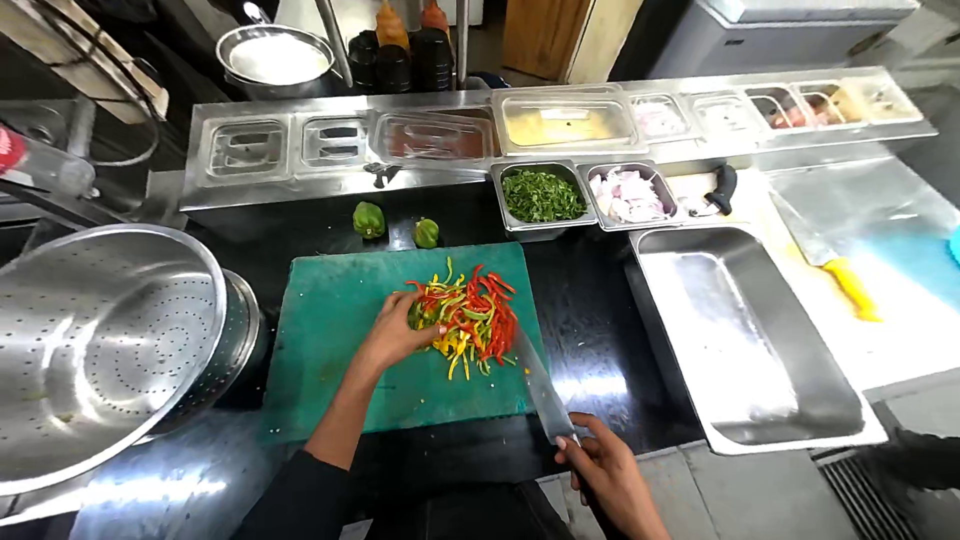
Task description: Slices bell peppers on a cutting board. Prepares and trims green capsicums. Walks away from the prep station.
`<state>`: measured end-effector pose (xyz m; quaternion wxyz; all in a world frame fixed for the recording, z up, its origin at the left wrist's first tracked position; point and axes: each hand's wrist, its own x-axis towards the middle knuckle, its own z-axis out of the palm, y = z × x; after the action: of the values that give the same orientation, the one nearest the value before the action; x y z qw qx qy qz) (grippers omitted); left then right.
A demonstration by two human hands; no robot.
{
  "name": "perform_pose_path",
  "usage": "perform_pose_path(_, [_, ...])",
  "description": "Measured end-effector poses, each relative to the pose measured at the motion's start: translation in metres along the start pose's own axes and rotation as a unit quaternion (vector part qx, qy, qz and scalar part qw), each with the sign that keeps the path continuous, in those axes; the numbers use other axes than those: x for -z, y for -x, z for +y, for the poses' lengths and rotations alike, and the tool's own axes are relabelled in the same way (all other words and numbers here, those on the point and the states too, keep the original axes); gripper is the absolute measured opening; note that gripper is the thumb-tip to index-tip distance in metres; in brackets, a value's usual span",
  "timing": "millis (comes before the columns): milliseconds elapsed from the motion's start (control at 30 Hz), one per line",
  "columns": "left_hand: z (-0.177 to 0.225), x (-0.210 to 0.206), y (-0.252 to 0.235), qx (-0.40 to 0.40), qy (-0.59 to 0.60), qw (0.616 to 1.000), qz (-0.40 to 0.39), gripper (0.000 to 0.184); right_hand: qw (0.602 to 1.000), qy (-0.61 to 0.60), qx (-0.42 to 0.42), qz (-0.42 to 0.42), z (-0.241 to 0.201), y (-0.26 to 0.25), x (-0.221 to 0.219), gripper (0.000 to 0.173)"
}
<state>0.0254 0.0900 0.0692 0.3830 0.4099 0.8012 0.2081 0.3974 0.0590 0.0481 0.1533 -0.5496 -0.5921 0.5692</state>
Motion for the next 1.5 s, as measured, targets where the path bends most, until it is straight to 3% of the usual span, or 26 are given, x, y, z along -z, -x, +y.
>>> perform_pose_path(167, [-0.005, 0.002, -0.005, -0.017, -0.009, 1.000, 0.000, 0.091, 0.999, -0.051, 0.005, -0.015, 0.007, -0.015, 0.003, 0.033])
perform_pose_path(433, [0.026, -0.029, -0.008, -0.050, -0.028, 0.998, -0.015, 0.110, 0.989, -0.028, 0.034, -0.144, -0.027, -0.060, -0.023, 0.033])
perform_pose_path(567, [0.029, -0.017, -0.001, -0.100, 0.053, 0.994, 0.002, 0.095, 0.989, -0.006, 0.055, -0.139, -0.059, -0.061, -0.011, 0.034])
perform_pose_path(767, [0.039, 0.010, 0.012, -0.155, 0.096, 0.980, 0.074, 0.038, 0.972, 0.186, 0.123, -0.072, -0.112, -0.042, 0.021, 0.039])
perform_pose_path(833, [0.046, 0.021, 0.019, -0.171, 0.092, 0.978, 0.083, 0.027, 0.961, 0.232, 0.150, -0.034, -0.121, -0.033, 0.024, 0.039])
perform_pose_path(900, [0.053, 0.032, 0.027, -0.195, 0.087, 0.974, 0.071, 0.027, 0.942, 0.283, 0.181, 0.010, -0.125, -0.025, 0.023, 0.040])
perform_pose_path(1033, [0.060, 0.044, 0.030, -0.211, 0.066, 0.975, 0.031, 0.047, 0.882, 0.390, 0.247, 0.094, -0.134, -0.015, 0.010, 0.035])
perform_pose_path(1233, [0.064, 0.014, 0.032, -0.316, 0.083, 0.943, 0.058, 0.026, 0.886, 0.381, 0.251, 0.080, -0.148, -0.012, 0.006, 0.034])
perform_pose_path(1367, [0.041, 0.008, 0.000, -0.191, -0.046, 0.980, 0.026, 0.029, 0.941, 0.313, 0.128, 0.008, -0.140, -0.031, 0.020, 0.034])
perform_pose_path(1500, [0.026, 0.010, 0.001, -0.045, -0.078, 0.996, 0.009, 0.055, 0.982, 0.190, 0.011, -0.007, -0.089, -0.064, 0.034, 0.037])
